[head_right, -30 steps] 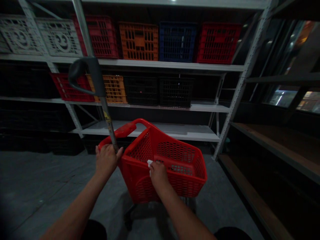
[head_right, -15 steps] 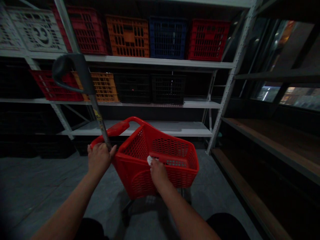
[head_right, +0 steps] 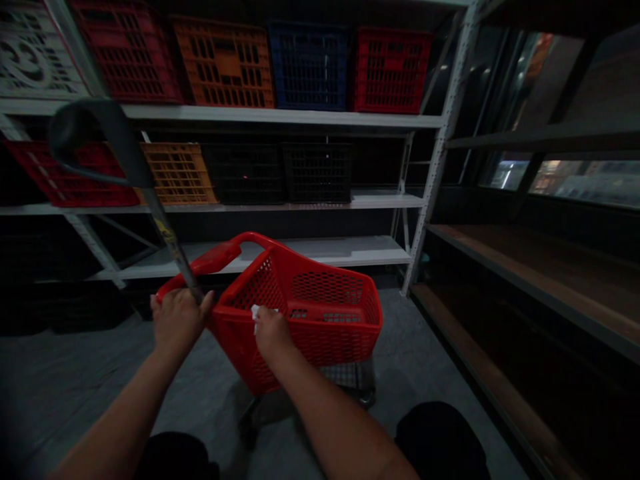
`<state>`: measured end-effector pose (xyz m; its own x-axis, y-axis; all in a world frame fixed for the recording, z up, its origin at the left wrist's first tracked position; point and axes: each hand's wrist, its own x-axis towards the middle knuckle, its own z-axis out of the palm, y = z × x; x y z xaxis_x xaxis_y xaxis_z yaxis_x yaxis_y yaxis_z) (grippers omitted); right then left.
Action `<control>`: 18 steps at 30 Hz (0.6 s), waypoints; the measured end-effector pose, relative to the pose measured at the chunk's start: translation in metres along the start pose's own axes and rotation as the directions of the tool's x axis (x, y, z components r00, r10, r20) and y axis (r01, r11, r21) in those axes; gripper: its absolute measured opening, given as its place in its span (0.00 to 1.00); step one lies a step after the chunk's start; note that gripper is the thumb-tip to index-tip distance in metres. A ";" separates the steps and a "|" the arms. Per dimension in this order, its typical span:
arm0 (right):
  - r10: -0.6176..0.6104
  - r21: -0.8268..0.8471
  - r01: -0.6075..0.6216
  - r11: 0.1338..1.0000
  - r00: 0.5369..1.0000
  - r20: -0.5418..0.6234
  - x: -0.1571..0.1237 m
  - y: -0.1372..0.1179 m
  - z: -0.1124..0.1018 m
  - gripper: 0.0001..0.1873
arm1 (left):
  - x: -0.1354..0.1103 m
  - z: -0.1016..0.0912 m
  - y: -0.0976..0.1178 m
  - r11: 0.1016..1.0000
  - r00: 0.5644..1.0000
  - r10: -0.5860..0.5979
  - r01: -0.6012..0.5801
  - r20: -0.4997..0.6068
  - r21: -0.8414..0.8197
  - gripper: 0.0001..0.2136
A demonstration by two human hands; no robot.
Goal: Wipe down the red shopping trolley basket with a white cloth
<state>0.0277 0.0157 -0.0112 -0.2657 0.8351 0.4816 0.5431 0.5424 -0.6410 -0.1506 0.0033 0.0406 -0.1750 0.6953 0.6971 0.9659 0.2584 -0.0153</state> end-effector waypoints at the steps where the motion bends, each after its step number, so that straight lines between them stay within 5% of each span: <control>1: 0.010 -0.013 -0.010 1.000 1.000 0.007 -0.003 0.004 -0.005 0.09 | 0.000 0.000 -0.001 1.000 1.000 0.005 -0.005 0.005 0.001 0.20; 12: 0.158 -0.233 -0.201 0.952 0.969 -0.189 -0.085 0.130 -0.122 0.11 | 0.009 0.003 -0.005 1.000 0.999 0.030 -0.029 0.035 -0.006 0.20; 18: 0.255 -0.312 -0.339 0.888 0.925 -0.281 -0.115 0.167 -0.156 0.11 | 0.018 0.007 -0.010 0.999 0.997 0.044 -0.043 0.066 -0.023 0.20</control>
<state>0.2728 -0.0038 -0.0802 0.1165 0.8852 0.4504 0.8205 0.1697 -0.5458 -0.1651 0.0177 0.0483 -0.1442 0.7490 0.6467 0.9766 0.2130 -0.0288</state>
